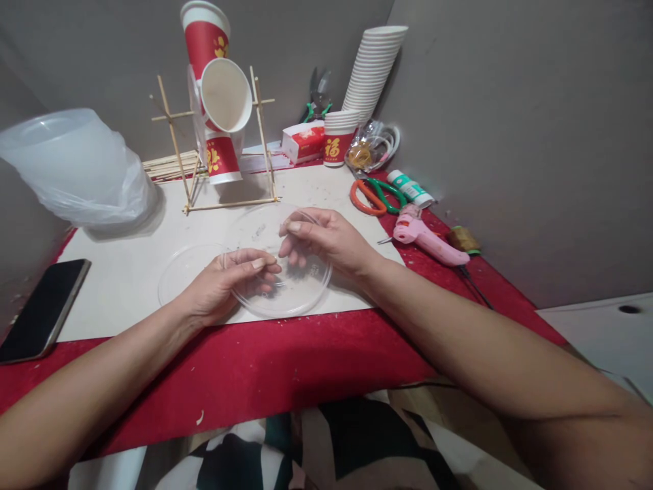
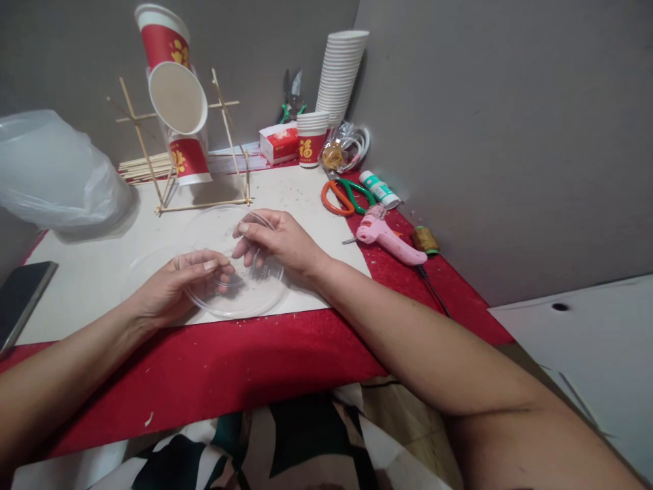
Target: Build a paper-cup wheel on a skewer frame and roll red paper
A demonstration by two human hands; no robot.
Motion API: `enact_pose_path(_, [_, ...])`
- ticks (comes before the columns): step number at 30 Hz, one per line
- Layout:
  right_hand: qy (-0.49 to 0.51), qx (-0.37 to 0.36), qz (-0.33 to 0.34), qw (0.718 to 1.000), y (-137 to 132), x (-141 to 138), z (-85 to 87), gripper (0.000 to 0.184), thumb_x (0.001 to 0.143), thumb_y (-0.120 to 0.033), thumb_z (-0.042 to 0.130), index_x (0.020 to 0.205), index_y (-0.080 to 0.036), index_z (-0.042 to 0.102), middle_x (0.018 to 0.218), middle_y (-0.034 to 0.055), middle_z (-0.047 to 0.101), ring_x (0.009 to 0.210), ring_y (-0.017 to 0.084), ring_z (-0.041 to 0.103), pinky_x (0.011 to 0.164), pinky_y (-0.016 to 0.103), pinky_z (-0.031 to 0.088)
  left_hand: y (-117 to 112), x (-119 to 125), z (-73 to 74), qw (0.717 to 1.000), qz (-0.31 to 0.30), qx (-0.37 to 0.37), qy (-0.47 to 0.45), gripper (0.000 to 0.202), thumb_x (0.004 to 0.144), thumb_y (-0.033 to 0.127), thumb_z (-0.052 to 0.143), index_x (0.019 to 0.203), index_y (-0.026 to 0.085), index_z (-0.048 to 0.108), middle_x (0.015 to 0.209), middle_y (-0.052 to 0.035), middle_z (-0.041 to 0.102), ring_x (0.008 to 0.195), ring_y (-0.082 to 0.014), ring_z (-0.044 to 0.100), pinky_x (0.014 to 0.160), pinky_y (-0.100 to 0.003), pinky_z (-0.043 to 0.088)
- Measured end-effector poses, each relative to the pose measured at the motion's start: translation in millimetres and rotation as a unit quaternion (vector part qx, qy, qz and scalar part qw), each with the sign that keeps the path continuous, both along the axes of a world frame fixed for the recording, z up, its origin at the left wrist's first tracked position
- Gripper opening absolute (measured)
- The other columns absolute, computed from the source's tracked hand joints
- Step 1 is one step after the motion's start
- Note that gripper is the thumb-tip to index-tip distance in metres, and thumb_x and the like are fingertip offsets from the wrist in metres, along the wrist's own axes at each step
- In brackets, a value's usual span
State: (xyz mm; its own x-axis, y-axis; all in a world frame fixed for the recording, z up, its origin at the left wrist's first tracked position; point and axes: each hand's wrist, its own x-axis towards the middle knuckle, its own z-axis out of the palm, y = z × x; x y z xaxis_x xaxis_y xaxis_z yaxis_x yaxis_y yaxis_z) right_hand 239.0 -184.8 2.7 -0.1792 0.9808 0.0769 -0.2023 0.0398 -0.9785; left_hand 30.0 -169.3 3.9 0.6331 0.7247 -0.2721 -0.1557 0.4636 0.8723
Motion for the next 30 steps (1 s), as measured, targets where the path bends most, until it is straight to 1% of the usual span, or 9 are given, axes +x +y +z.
enact_pose_path(5, [0.002, -0.007, 0.005, 1.000, -1.3, 0.0, 0.6, 0.033, 0.075, -0.044, 0.080, 0.083, -0.016, 0.066, 0.068, 0.0027, 0.075, 0.051, 0.011, 0.064, 0.046, 0.020, 0.050, -0.4, 0.7, -1.3, 1.000, 0.008, 0.006, -0.003, 0.033, 0.063, 0.032, 0.096, 0.082, 0.012, 0.080, 0.080, -0.0043, 0.076, 0.066, -0.0116, 0.069, 0.063, -0.019, 0.059])
enact_pose_path(9, [0.006, -0.005, 0.004, 1.000, -1.7, 0.7, 0.0, 0.032, 0.076, -0.044, 0.080, 0.084, -0.016, 0.066, 0.068, 0.0028, 0.075, 0.051, 0.011, 0.065, 0.047, 0.019, 0.049, -1.4, 0.6, -2.4, 1.000, 0.018, 0.019, -0.011, 0.027, 0.066, 0.031, 0.094, 0.077, 0.012, 0.078, 0.080, -0.0033, 0.075, 0.066, -0.0105, 0.068, 0.062, -0.019, 0.060])
enact_pose_path(11, [0.007, -0.003, 0.004, 1.000, -1.2, 1.2, -0.6, 0.032, 0.077, -0.044, 0.079, 0.084, -0.016, 0.067, 0.068, 0.0027, 0.075, 0.051, 0.011, 0.065, 0.048, 0.020, 0.050, -2.2, 0.0, -2.3, 0.999, 0.018, 0.024, -0.013, 0.026, 0.068, 0.031, 0.093, 0.081, 0.013, 0.080, 0.083, -0.0039, 0.077, 0.067, -0.0104, 0.068, 0.062, -0.019, 0.060])
enact_pose_path(14, [0.004, 0.002, 0.001, 1.000, 0.0, 1.8, -2.0, 0.032, 0.078, -0.044, 0.078, 0.084, -0.015, 0.067, 0.067, 0.0019, 0.074, 0.051, 0.010, 0.064, 0.049, 0.020, 0.051, -3.2, -1.1, -2.0, 1.000, 0.007, 0.022, -0.009, 0.030, 0.069, 0.031, 0.092, 0.092, 0.015, 0.082, 0.092, -0.0063, 0.079, 0.071, -0.0125, 0.070, 0.063, -0.021, 0.061])
enact_pose_path(16, [0.000, 0.005, -0.001, 1.000, 0.6, 1.8, -2.8, 0.032, 0.079, -0.045, 0.078, 0.084, -0.016, 0.067, 0.067, 0.0013, 0.074, 0.051, 0.010, 0.064, 0.049, 0.020, 0.050, -3.5, -1.4, -1.8, 1.000, 0.003, 0.020, -0.005, 0.031, 0.069, 0.032, 0.092, 0.093, 0.015, 0.083, 0.095, -0.0080, 0.080, 0.075, -0.0144, 0.071, 0.064, -0.022, 0.061])
enact_pose_path(18, [-0.005, 0.009, -0.001, 1.000, 0.9, 1.4, -3.1, 0.031, 0.079, -0.045, 0.076, 0.084, -0.017, 0.066, 0.067, 0.0008, 0.074, 0.051, 0.010, 0.064, 0.048, 0.020, 0.050, -3.2, -1.4, -1.5, 1.000, 0.008, 0.018, 0.003, 0.030, 0.068, 0.032, 0.093, 0.090, 0.015, 0.083, 0.093, -0.0089, 0.080, 0.077, -0.0151, 0.071, 0.065, -0.023, 0.061])
enact_pose_path(22, [-0.012, 0.012, 0.003, 1.000, 1.5, 0.5, -2.7, 0.028, 0.081, -0.044, 0.074, 0.084, -0.018, 0.066, 0.067, -0.0003, 0.074, 0.052, 0.009, 0.064, 0.047, 0.019, 0.048, -2.2, -0.8, -0.7, 1.000, 0.020, 0.011, 0.021, 0.030, 0.066, 0.032, 0.094, 0.087, 0.013, 0.083, 0.086, -0.0089, 0.079, 0.073, -0.0146, 0.071, 0.065, -0.021, 0.060])
enact_pose_path(25, [-0.017, 0.010, 0.008, 1.000, 2.2, 0.4, -2.0, 0.026, 0.081, -0.043, 0.072, 0.085, -0.018, 0.066, 0.067, -0.0006, 0.074, 0.052, 0.009, 0.064, 0.047, 0.018, 0.047, -1.9, -0.7, -0.2, 0.999, 0.022, 0.014, 0.029, 0.032, 0.065, 0.033, 0.095, 0.086, 0.013, 0.083, 0.085, -0.0084, 0.078, 0.072, -0.0144, 0.070, 0.066, -0.022, 0.061])
enact_pose_path(30, [-0.013, 0.004, 0.008, 1.000, 3.1, 0.7, -1.0, 0.024, 0.081, -0.041, 0.073, 0.083, -0.018, 0.065, 0.067, -0.0002, 0.075, 0.052, 0.009, 0.063, 0.048, 0.018, 0.047, -2.3, -0.8, -0.4, 0.999, 0.028, 0.028, 0.036, 0.030, 0.066, 0.033, 0.094, 0.084, 0.012, 0.082, 0.083, -0.0075, 0.077, 0.071, -0.0131, 0.069, 0.065, -0.020, 0.059])
